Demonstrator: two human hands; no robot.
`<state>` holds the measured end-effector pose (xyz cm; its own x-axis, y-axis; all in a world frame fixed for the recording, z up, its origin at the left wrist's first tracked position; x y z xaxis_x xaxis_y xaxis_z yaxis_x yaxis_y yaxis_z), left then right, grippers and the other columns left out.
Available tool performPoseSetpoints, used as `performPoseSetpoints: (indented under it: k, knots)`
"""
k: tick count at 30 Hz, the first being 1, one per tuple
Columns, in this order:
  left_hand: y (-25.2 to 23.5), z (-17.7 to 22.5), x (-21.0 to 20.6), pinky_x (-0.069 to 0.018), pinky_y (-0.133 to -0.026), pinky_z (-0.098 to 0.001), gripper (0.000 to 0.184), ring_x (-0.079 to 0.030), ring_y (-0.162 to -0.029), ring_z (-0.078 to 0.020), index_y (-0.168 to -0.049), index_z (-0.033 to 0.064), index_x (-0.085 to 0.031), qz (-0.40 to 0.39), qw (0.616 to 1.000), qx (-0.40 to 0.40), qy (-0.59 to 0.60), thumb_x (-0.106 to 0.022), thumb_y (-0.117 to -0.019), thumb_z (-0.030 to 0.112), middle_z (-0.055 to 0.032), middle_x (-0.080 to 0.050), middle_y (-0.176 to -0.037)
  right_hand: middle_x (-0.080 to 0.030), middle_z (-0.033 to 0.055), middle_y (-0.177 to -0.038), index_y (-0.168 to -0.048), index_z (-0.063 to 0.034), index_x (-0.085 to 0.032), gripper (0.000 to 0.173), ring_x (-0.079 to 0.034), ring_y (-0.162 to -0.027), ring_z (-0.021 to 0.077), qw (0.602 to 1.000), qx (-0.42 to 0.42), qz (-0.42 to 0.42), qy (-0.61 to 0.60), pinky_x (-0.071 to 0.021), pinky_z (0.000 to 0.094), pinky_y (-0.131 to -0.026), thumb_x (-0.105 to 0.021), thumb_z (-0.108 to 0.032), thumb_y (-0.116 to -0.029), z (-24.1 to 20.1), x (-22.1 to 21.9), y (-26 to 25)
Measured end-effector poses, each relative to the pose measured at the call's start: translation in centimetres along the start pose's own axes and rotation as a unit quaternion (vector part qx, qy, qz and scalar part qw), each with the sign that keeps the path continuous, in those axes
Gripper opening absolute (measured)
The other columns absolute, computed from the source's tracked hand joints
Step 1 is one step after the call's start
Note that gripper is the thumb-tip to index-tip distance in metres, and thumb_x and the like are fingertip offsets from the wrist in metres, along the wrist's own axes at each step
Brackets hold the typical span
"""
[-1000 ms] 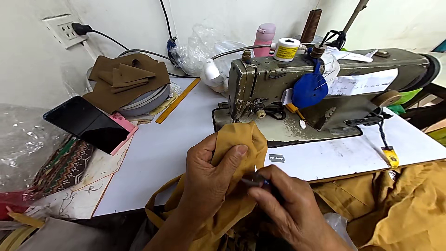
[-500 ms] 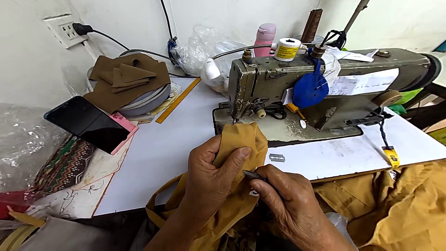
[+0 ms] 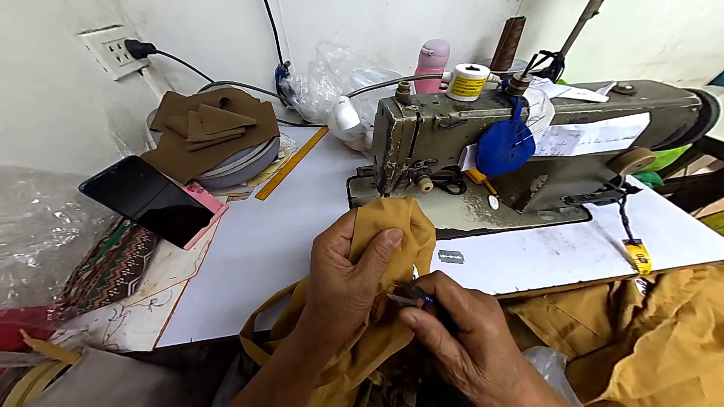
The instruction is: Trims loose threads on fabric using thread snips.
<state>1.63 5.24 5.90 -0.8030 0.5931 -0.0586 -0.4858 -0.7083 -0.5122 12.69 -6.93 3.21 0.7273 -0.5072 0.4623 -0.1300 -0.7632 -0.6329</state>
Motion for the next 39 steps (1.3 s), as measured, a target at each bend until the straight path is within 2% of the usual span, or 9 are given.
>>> performPoseSetpoints:
  k: [9, 13, 17, 19, 21, 23, 25, 36, 39]
  knots:
    - [0.2, 0.2, -0.2, -0.0609, -0.067, -0.024, 0.013, -0.07, -0.075, -0.0111, -0.109, 0.008, -0.069, -0.001, 1.0, -0.01, -0.019, -0.068, -0.097, 0.011, -0.003, -0.072, -0.088, -0.057, -0.0016, -0.067, -0.097, -0.0078, -0.064, 0.037, -0.053, -0.057, 0.0011, 0.999, 0.008, -0.004, 0.049, -0.0419, 0.0181, -0.049, -0.049, -0.04, -0.1087, 0.0, 0.0, -0.1]
    - [0.2, 0.2, -0.3, -0.0608, -0.068, -0.0236, 0.013, -0.07, -0.076, -0.0108, -0.109, 0.008, -0.07, 0.002, 0.999, -0.01, -0.031, -0.068, -0.0966, 0.011, -0.0026, -0.072, -0.089, -0.052, -0.0016, -0.063, -0.091, -0.0089, -0.063, 0.04, -0.05, -0.054, 0.0037, 0.996, 0.03, -0.008, 0.081, -0.0388, 0.0208, -0.047, -0.045, -0.039, -0.1101, -0.2, 0.1, 0.0]
    - [0.0, -0.1, 0.2, -0.0606, -0.065, -0.0234, 0.011, -0.07, -0.074, -0.0106, -0.108, 0.008, -0.07, 0.02, 0.999, -0.009, -0.037, -0.068, -0.0972, 0.011, -0.0021, -0.072, -0.086, -0.063, 0.0055, -0.068, -0.088, -0.0078, -0.067, 0.042, -0.064, -0.063, 0.0171, 0.984, 0.041, -0.176, -0.008, -0.0534, 0.0359, -0.057, -0.048, -0.039, -0.1091, -3.5, -1.7, 1.9]
    - [-0.3, -0.3, 0.4, -0.0597, -0.064, -0.0231, 0.01, -0.069, -0.072, -0.0103, -0.107, 0.0076, -0.069, 0.023, 0.999, -0.011, -0.027, -0.067, -0.0976, 0.01, -0.0023, -0.071, -0.085, -0.064, 0.0108, -0.07, -0.091, -0.0031, -0.068, 0.04, -0.066, -0.066, 0.0233, 0.975, 0.033, -0.215, -0.05, -0.0528, 0.0412, -0.061, -0.051, -0.035, -0.1083, -4.7, -2.5, 2.7]
    - [-0.2, -0.1, 0.3, -0.0597, -0.064, -0.0224, 0.011, -0.069, -0.073, -0.01, -0.109, 0.0079, -0.068, 0.014, 1.0, -0.005, -0.02, -0.066, -0.0987, 0.011, -0.0022, -0.071, -0.086, -0.065, 0.0058, -0.074, -0.099, -0.0047, -0.067, 0.038, -0.064, -0.065, 0.0136, 0.991, 0.012, -0.134, -0.023, -0.0548, 0.0317, -0.059, -0.054, -0.039, -0.107, -3.4, -1.7, 2.0]
    - [0.0, 0.1, 0.2, -0.0593, -0.063, -0.0221, 0.012, -0.069, -0.072, -0.01, -0.111, 0.0092, -0.067, 0.009, 1.0, 0.004, -0.021, -0.064, -0.1, 0.013, -0.0022, -0.07, -0.086, -0.059, -0.0002, -0.07, -0.101, -0.0067, -0.063, 0.037, -0.054, -0.057, 0.0033, 0.999, 0.004, -0.042, 0.009, -0.0466, 0.0198, -0.051, -0.054, -0.042, -0.1064, -1.1, -0.7, 0.9]
    - [0.1, 0.1, 0.2, -0.0598, -0.064, -0.0236, 0.013, -0.069, -0.074, -0.0116, -0.113, 0.0091, -0.065, 0.005, 1.0, 0.004, -0.022, -0.063, -0.1012, 0.014, -0.0034, -0.07, -0.087, -0.054, -0.0022, -0.067, -0.1, -0.0066, -0.063, 0.037, -0.049, -0.055, 0.0, 1.0, -0.003, -0.003, 0.02, -0.0406, 0.0157, -0.048, -0.055, -0.042, -0.106, -0.1, -0.4, 0.4]
    - [0.4, 0.1, 0.2, -0.0597, -0.065, -0.0232, 0.014, -0.069, -0.076, -0.0108, -0.115, 0.0108, -0.065, 0.01, 0.999, -0.001, -0.052, -0.061, -0.102, 0.014, -0.0013, -0.07, -0.088, -0.057, -0.0007, -0.067, -0.096, -0.008, -0.064, 0.039, -0.054, -0.057, 0.0045, 0.995, 0.024, -0.001, 0.092, -0.0427, 0.0216, -0.049, -0.046, -0.04, -0.1097, -0.4, -0.5, 0.1]
    - [0.4, 0.0, 0.3, -0.0599, -0.066, -0.0232, 0.014, -0.069, -0.077, -0.0108, -0.114, 0.0103, -0.065, 0.012, 0.998, 0.001, -0.054, -0.061, -0.102, 0.014, -0.0013, -0.07, -0.089, -0.053, -0.0004, -0.063, -0.09, -0.0093, -0.062, 0.042, -0.053, -0.055, 0.0069, 0.996, 0.042, -0.048, 0.07, -0.042, 0.0244, -0.048, -0.043, -0.04, -0.1106, -0.8, -0.7, 0.4]
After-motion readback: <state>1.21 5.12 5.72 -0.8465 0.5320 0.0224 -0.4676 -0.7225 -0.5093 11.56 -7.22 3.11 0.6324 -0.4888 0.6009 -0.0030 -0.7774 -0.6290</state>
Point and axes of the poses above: each hand's wrist, its own y-axis away from the middle knuckle, its own x-axis out of the back of the hand, z = x × y, the point moved 6 cm from there along -y, towards the middle knuckle
